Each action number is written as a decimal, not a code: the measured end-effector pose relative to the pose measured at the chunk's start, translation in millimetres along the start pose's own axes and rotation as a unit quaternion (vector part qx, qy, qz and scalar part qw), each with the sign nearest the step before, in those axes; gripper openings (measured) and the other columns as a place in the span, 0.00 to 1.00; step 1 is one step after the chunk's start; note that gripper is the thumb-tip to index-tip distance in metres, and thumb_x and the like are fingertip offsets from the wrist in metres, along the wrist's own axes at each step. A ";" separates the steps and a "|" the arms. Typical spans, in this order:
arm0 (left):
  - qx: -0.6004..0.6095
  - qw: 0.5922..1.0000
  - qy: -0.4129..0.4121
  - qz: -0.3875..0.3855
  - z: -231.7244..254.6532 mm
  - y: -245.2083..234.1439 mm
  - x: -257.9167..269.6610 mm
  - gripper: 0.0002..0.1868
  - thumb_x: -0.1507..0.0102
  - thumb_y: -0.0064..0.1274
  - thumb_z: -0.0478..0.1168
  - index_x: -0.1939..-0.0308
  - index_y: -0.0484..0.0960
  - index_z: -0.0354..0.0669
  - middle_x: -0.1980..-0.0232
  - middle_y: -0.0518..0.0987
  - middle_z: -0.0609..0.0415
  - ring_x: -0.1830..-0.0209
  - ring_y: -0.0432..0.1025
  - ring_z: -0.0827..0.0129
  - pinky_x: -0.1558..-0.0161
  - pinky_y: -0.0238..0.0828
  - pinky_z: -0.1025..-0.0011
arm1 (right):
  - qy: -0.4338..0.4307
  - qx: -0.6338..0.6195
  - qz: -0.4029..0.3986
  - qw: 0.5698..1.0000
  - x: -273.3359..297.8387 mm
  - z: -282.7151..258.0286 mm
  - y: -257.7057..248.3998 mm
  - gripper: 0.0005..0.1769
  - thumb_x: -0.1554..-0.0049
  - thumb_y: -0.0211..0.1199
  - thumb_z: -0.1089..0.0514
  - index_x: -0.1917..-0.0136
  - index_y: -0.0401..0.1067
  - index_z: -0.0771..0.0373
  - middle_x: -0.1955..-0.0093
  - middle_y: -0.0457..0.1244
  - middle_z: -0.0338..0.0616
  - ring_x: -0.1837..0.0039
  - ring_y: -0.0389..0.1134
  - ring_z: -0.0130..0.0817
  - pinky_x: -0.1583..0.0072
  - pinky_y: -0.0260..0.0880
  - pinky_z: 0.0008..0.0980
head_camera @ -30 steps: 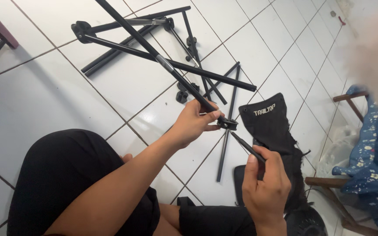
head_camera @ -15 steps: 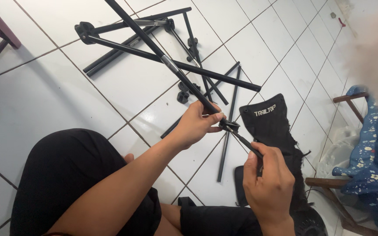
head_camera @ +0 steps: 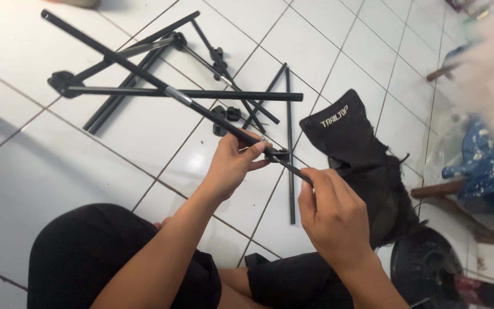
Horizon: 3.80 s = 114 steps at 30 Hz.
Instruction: The person assembles a metal frame structure on a tiled floor. They connect black metal poles using plastic joints and secure them with screws using a small tool. The person works cross-legged, handling multiple poles and fasteners to build the frame.
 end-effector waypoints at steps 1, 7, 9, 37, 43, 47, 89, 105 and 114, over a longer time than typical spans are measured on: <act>-0.008 1.000 -0.003 -0.002 -0.1 0.9 -0.1 0.08 0.34 0.50 0.32 0.54 0.70 0.32 0.51 0.78 0.45 0.47 0.79 0.62 0.49 0.81 0.62 | -0.008 0.006 0.005 1.000 -0.5 -1.4 -2.0 0.10 0.45 0.63 0.68 0.49 0.72 0.70 0.60 0.66 0.47 0.63 0.69 0.39 0.61 0.70 0.35; -0.033 0.999 0.006 -0.012 -1.8 8.6 4.4 0.10 0.33 0.51 0.33 0.52 0.70 0.30 0.51 0.77 0.44 0.44 0.79 0.60 0.48 0.82 0.62 | -0.062 0.054 0.019 0.996 0.6 -9.8 -8.2 0.10 0.46 0.63 0.66 0.50 0.73 0.68 0.60 0.65 0.47 0.59 0.68 0.41 0.56 0.70 0.37; -0.041 0.999 -0.001 -0.007 -3.5 10.1 7.0 0.11 0.34 0.51 0.34 0.52 0.70 0.31 0.50 0.77 0.43 0.45 0.79 0.59 0.47 0.85 0.62 | -0.067 0.075 0.000 0.995 1.8 -10.9 -6.0 0.08 0.46 0.64 0.64 0.51 0.74 0.68 0.64 0.64 0.44 0.63 0.67 0.39 0.58 0.69 0.37; -0.060 0.998 0.004 0.002 -14.5 6.1 16.1 0.07 0.31 0.48 0.31 0.51 0.71 0.31 0.46 0.78 0.39 0.41 0.77 0.57 0.45 0.82 0.60 | 0.041 0.037 0.026 0.998 21.5 14.1 15.3 0.10 0.46 0.64 0.57 0.56 0.67 0.65 0.64 0.63 0.46 0.65 0.67 0.38 0.63 0.66 0.36; -0.077 0.997 0.001 0.003 -20.5 12.3 15.6 0.06 0.31 0.47 0.30 0.51 0.70 0.31 0.46 0.78 0.39 0.42 0.77 0.57 0.46 0.81 0.60 | 0.042 0.047 -0.075 0.995 28.2 9.0 31.6 0.05 0.46 0.61 0.64 0.58 0.66 0.64 0.67 0.63 0.44 0.65 0.67 0.36 0.62 0.67 0.34; -0.092 0.996 -0.005 0.011 -22.5 7.6 22.2 0.06 0.31 0.47 0.30 0.51 0.69 0.31 0.47 0.76 0.39 0.40 0.77 0.57 0.45 0.81 0.60 | 0.113 -0.004 -0.101 0.988 42.4 21.1 42.8 0.11 0.38 0.61 0.57 0.60 0.67 0.62 0.68 0.65 0.44 0.66 0.67 0.38 0.61 0.68 0.36; -0.106 0.993 -0.036 0.041 -19.4 5.9 22.4 0.07 0.32 0.47 0.31 0.51 0.69 0.32 0.48 0.79 0.37 0.41 0.77 0.53 0.42 0.81 0.59 | 0.158 -0.233 0.070 0.957 68.4 77.7 -1.4 0.12 0.37 0.64 0.58 0.42 0.73 0.65 0.55 0.70 0.48 0.58 0.73 0.38 0.57 0.72 0.32; -0.076 0.997 -0.019 0.020 -21.7 -4.2 11.4 0.08 0.33 0.49 0.32 0.52 0.72 0.32 0.48 0.80 0.39 0.45 0.78 0.57 0.48 0.83 0.61 | 0.058 -0.121 0.050 0.990 36.7 35.6 -15.7 0.11 0.46 0.66 0.67 0.48 0.75 0.67 0.53 0.72 0.46 0.56 0.73 0.40 0.56 0.74 0.34; -0.082 0.996 -0.021 0.019 -8.8 7.5 16.5 0.08 0.33 0.49 0.32 0.53 0.70 0.29 0.50 0.79 0.40 0.43 0.78 0.58 0.48 0.85 0.60 | 0.044 -0.116 0.057 0.991 32.7 28.2 1.2 0.10 0.46 0.65 0.67 0.49 0.75 0.67 0.54 0.72 0.45 0.54 0.74 0.40 0.56 0.74 0.35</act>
Point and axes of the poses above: each hand's wrist, its own x-axis away from the middle knuckle, its own y-axis out of the palm, z = x × y, the point moved 8 cm from there along -x, towards the middle knuckle
